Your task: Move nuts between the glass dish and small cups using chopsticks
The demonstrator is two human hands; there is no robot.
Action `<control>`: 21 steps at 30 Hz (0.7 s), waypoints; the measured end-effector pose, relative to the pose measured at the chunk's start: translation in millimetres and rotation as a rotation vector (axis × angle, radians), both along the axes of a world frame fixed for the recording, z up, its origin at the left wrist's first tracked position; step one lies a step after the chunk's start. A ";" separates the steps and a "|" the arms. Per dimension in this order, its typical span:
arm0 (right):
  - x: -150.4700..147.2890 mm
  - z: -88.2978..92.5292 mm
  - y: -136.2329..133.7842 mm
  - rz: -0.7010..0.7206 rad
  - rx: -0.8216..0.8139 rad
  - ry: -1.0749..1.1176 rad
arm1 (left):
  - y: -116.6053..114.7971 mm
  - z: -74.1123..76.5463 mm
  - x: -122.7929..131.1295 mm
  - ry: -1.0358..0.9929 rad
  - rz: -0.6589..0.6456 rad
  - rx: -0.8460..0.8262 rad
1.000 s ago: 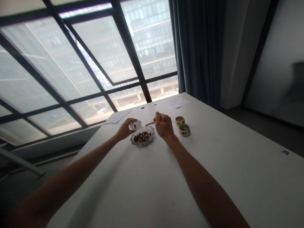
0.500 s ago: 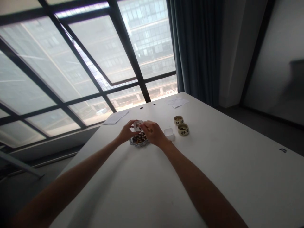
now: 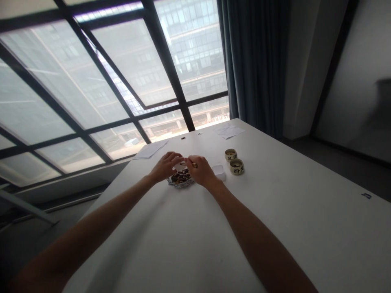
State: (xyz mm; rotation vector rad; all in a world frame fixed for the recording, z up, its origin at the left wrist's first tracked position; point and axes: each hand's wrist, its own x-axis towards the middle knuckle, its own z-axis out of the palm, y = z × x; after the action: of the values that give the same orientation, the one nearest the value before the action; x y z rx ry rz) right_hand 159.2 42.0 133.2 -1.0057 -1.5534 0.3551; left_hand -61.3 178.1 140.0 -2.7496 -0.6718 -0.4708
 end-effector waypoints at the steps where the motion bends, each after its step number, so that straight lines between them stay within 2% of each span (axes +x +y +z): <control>1: 0.9 1.8 -0.9 -0.005 -0.013 -0.002 | 1.3 1.5 -1.5 0.037 -0.006 0.009; 4: 6.0 10.1 -4.9 -0.037 -0.042 0.012 | 3.9 2.4 -5.1 0.125 -0.018 0.030; 11: 23.8 24.4 -9.0 -0.128 -0.077 0.094 | 6.9 -10.4 1.0 0.168 -0.009 0.023; 17: 36.2 31.5 -8.6 -0.188 -0.070 0.167 | 16.6 -3.4 6.6 -0.046 0.057 -0.010; 21: 45.3 40.9 -12.4 -0.257 -0.047 0.254 | 11.6 -5.9 11.2 -0.231 0.058 -0.079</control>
State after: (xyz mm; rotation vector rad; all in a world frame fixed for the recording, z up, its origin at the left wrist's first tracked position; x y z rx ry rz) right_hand 204.5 29.7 174.1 -1.1358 -1.1773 0.3263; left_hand -50.1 189.7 134.1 -2.7651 -0.8385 -0.7722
